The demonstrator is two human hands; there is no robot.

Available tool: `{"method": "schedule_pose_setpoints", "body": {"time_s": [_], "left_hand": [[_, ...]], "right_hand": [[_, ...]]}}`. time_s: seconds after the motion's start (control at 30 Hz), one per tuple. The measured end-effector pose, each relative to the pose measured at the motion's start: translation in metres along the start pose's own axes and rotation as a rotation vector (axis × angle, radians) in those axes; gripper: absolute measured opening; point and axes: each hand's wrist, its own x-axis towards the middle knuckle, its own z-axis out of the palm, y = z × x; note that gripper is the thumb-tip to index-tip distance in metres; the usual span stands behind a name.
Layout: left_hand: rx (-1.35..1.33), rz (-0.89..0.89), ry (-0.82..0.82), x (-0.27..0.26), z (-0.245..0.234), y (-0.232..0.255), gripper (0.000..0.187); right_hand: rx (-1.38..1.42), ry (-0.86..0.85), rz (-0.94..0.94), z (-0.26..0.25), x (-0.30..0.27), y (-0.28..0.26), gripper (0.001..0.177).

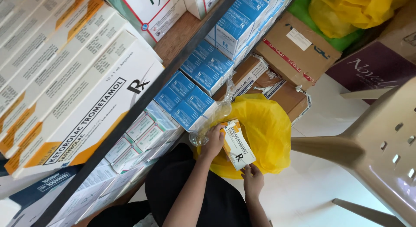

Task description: Picking up boxes of medicine from a pharmacy shelf and placing them into a yellow plastic bag.

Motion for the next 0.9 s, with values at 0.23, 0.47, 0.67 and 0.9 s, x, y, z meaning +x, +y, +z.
{"method": "schedule_pose_setpoints", "body": {"time_s": [0.23,0.47,0.67,0.9], "left_hand": [[-0.189,0.033,0.046,0.0,-0.009,0.015,0.031],[-0.254,-0.075,0.007,0.004,-0.025,0.04,0.029],[-0.291,-0.08,0.022,0.002,-0.028,0.047,0.031],[-0.244,-0.015,0.066,0.0,-0.049,0.089,0.029]], "right_hand": [[0.166,-0.031,0.038,-0.006,0.0,-0.006,0.037],[0.294,-0.061,0.089,-0.008,-0.005,-0.017,0.039],[0.271,-0.043,0.079,-0.014,-0.009,-0.026,0.04],[0.345,-0.017,0.03,-0.023,-0.007,-0.023,0.038]]}}
